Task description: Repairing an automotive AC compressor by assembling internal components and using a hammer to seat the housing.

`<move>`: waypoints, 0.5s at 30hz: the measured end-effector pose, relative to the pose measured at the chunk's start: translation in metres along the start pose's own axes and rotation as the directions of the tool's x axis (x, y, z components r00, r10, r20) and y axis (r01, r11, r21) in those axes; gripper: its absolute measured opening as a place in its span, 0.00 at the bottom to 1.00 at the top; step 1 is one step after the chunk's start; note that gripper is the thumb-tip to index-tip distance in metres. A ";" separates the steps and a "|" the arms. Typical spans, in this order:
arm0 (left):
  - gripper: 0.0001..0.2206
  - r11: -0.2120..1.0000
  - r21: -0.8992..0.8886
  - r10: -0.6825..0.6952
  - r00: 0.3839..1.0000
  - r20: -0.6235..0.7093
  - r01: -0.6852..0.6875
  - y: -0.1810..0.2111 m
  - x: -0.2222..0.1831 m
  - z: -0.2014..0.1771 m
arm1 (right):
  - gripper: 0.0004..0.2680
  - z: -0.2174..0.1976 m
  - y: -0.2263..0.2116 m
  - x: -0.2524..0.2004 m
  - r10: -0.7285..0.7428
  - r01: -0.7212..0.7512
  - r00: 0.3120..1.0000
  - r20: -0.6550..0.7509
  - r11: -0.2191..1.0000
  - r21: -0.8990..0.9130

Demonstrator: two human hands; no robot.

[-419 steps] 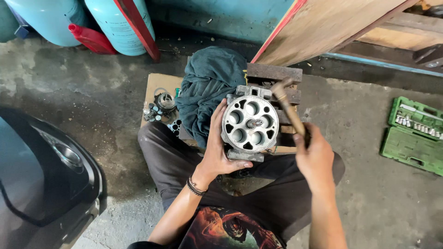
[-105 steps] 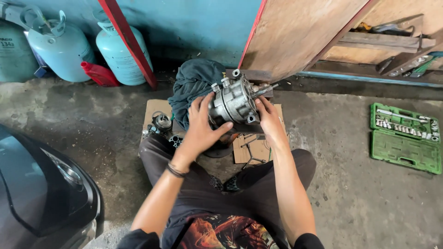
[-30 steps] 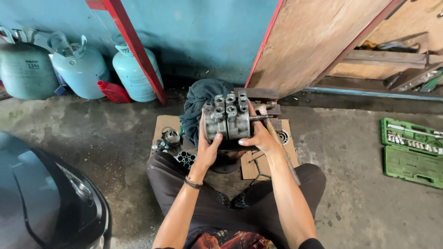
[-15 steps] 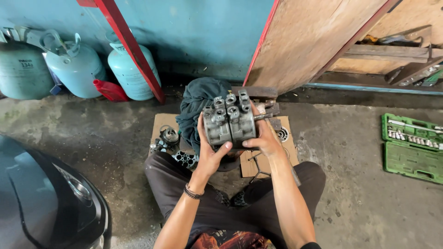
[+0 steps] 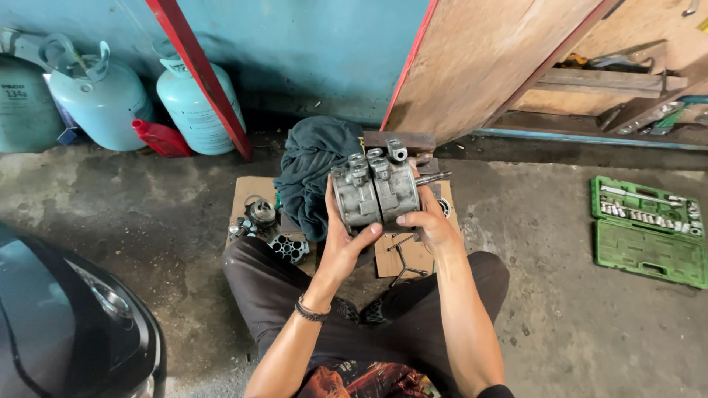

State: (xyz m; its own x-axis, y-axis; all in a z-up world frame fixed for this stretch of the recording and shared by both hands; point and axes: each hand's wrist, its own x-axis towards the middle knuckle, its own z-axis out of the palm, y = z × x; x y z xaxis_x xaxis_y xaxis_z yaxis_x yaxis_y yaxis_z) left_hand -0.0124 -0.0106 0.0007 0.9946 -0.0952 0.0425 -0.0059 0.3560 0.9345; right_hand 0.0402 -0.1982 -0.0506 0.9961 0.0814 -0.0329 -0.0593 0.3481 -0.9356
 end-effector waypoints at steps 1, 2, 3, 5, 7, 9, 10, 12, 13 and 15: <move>0.56 1.000 -0.002 0.001 1.000 0.004 -0.001 -0.001 0.000 0.000 | 0.30 -0.009 0.011 0.003 -0.003 0.003 1.000 -0.002 1.000 -0.002; 0.56 1.000 0.012 0.011 1.000 0.007 -0.011 -0.003 -0.002 0.000 | 0.30 -0.018 0.023 0.005 -0.013 0.013 1.000 -0.012 1.000 0.027; 0.56 0.999 0.026 0.020 1.000 0.011 -0.020 -0.004 -0.004 0.000 | 0.30 -0.028 0.034 0.007 -0.022 0.024 0.999 -0.023 0.998 0.056; 0.55 0.997 0.081 0.011 1.000 0.018 -0.012 0.000 -0.010 0.001 | 0.29 -0.031 0.049 0.009 -0.039 0.041 0.999 -0.017 0.992 0.123; 0.55 0.990 0.139 0.005 1.000 0.024 -0.009 0.004 -0.013 0.002 | 0.29 -0.035 0.059 0.009 -0.060 0.061 0.998 -0.008 0.980 0.192; 0.56 0.930 0.306 0.194 0.979 0.057 -0.202 0.005 -0.016 0.001 | 0.27 -0.040 0.065 0.005 -0.087 0.026 0.990 0.109 0.881 0.472; 0.56 0.931 0.307 0.191 0.980 0.049 -0.197 0.006 -0.017 0.001 | 0.27 -0.059 0.079 0.013 -0.080 0.017 0.990 0.113 0.882 0.471; 0.55 0.882 0.402 0.244 0.968 0.054 -0.245 0.006 -0.018 0.002 | 0.33 -0.097 0.106 0.030 -0.047 -0.104 0.973 0.227 0.788 0.607; 0.55 0.882 0.403 0.245 0.968 0.050 -0.244 0.003 -0.016 0.000 | 0.33 -0.099 0.106 0.031 -0.044 -0.108 0.972 0.231 0.788 0.606; 0.52 0.870 0.417 0.270 0.962 0.042 -0.262 -0.003 -0.015 -0.003 | 0.33 -0.105 0.104 0.028 -0.086 -0.079 0.970 0.226 0.771 0.631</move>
State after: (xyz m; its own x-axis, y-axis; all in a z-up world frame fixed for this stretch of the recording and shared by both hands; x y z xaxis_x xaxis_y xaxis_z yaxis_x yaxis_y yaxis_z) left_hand -0.0268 -0.0075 -0.0036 0.9508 -0.0340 0.3079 -0.3094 -0.0527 0.9495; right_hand 0.0685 -0.2576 -0.1855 0.9570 0.2603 0.1281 -0.1651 0.8518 -0.4971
